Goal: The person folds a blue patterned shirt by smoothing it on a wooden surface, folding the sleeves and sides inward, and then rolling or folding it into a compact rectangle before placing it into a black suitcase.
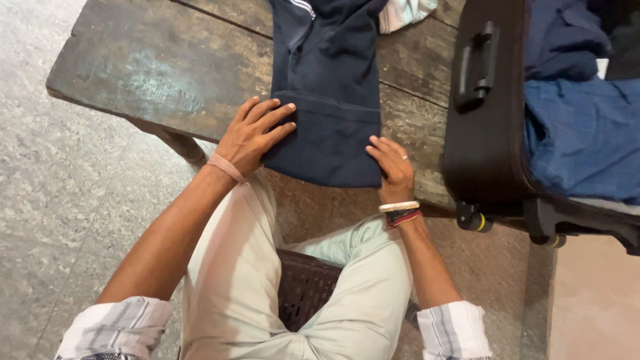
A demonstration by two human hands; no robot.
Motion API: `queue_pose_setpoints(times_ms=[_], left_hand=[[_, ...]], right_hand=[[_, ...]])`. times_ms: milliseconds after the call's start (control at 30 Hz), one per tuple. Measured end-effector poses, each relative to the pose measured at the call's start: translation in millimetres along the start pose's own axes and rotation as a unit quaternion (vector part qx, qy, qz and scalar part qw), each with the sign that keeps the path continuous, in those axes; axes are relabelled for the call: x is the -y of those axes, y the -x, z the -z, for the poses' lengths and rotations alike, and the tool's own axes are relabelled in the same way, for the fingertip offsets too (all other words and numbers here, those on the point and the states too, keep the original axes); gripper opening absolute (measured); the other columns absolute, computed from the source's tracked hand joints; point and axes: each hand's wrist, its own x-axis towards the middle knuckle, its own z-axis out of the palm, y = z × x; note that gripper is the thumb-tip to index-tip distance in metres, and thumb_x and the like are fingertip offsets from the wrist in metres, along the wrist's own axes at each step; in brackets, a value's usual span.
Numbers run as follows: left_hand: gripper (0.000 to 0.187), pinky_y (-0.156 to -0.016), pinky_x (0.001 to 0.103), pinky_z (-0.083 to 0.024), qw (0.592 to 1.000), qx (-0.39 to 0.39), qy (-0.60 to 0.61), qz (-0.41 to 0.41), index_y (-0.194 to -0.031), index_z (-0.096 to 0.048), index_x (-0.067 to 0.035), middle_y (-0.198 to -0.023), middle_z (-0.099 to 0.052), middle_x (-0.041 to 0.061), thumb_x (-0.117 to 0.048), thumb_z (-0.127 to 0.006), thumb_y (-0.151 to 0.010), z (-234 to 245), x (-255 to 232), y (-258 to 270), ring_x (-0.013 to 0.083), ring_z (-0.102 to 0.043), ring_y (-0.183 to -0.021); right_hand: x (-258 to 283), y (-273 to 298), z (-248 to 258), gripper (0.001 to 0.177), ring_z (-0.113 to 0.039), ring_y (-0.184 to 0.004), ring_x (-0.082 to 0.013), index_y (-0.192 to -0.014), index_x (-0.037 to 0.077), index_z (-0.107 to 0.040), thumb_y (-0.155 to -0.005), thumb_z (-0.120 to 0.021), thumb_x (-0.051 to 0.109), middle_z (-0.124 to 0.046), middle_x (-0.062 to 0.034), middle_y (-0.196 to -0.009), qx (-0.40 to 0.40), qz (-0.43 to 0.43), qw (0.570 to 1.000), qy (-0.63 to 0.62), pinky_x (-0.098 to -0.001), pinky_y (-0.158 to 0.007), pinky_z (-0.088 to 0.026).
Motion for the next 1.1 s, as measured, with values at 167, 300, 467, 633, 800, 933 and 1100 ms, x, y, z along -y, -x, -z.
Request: queue_pose_setpoints(times_ms=[167,300,467,633,800,933,1100], left_hand=[[0.042,-0.122,0.049,-0.033,1.000,-0.014,0.007,0.013,-0.125,-0.071,-0.011,-0.151,-0.058,0.006,-0.004,-0.066,-0.084,2,12,4,0.0290,-0.050,-0.140],[0.040,-0.122,0.049,-0.034,0.999,-0.028,0.002,0.027,-0.124,-0.072,-0.013,-0.149,-0.060,0.005,-0.004,-0.067,-0.085,-1,9,7,0.0284,-0.051,-0.140],[0.042,-0.119,0.051,-0.035,0.998,-0.043,0.047,0.021,-0.126,-0.071,-0.010,-0.147,-0.060,0.007,-0.005,-0.068,-0.084,-2,2,5,0.0313,-0.051,-0.138],[0.042,-0.118,0.049,-0.038,0.998,-0.028,0.052,0.035,-0.126,-0.070,-0.011,-0.148,-0.061,0.005,-0.004,-0.067,-0.084,1,1,3,0.0312,-0.053,-0.137],[0.039,-0.117,0.049,-0.038,0.998,-0.035,0.036,0.034,-0.125,-0.070,-0.011,-0.147,-0.062,0.005,-0.006,-0.067,-0.087,-2,0,3,0.0313,-0.053,-0.134],[0.037,-0.117,0.047,-0.040,0.996,-0.042,0.060,0.060,-0.122,-0.071,-0.012,-0.145,-0.064,0.002,-0.003,-0.067,-0.087,-3,1,4,0.0297,-0.055,-0.134],[0.043,-0.114,0.047,-0.042,0.996,-0.046,0.062,0.039,-0.123,-0.072,-0.011,-0.143,-0.066,0.003,0.002,-0.067,-0.083,-3,6,4,0.0305,-0.057,-0.133]], right_hand=[[-6,-9,-6,0.035,-0.064,-0.124,-0.0371,-0.118,0.001,-0.071,-0.084,-0.068,-0.005,-0.070,-0.0140,-0.131,-0.002,0.013,1.000,0.029,-0.0438,-0.110,-0.049],[-1,-8,-9,0.037,-0.065,-0.125,-0.0361,-0.117,0.002,-0.073,-0.083,-0.065,-0.007,-0.072,-0.0126,-0.129,-0.010,-0.003,1.000,0.013,-0.0427,-0.109,-0.050],[2,-7,-11,0.039,-0.066,-0.125,-0.0344,-0.120,0.002,-0.073,-0.084,-0.064,-0.009,-0.072,-0.0108,-0.130,-0.040,-0.041,0.998,0.016,-0.0411,-0.110,-0.052],[6,-11,-9,0.040,-0.064,-0.124,-0.0348,-0.118,0.003,-0.073,-0.080,-0.067,-0.008,-0.071,-0.0107,-0.131,-0.037,-0.060,0.997,-0.007,-0.0406,-0.107,-0.051],[1,-10,-13,0.036,-0.065,-0.124,-0.0326,-0.115,0.003,-0.073,-0.080,-0.071,-0.006,-0.072,-0.0086,-0.130,-0.037,-0.080,0.996,-0.025,-0.0390,-0.106,-0.051],[0,-7,-14,0.029,-0.065,-0.126,-0.0290,-0.112,0.003,-0.073,-0.085,-0.073,-0.005,-0.073,-0.0058,-0.128,-0.057,-0.127,0.985,-0.098,-0.0374,-0.106,-0.052],[-1,-11,-18,0.032,-0.065,-0.126,-0.0269,-0.110,0.005,-0.074,-0.083,-0.067,-0.010,-0.074,-0.0053,-0.126,-0.060,-0.128,0.987,-0.073,-0.0384,-0.107,-0.052]])
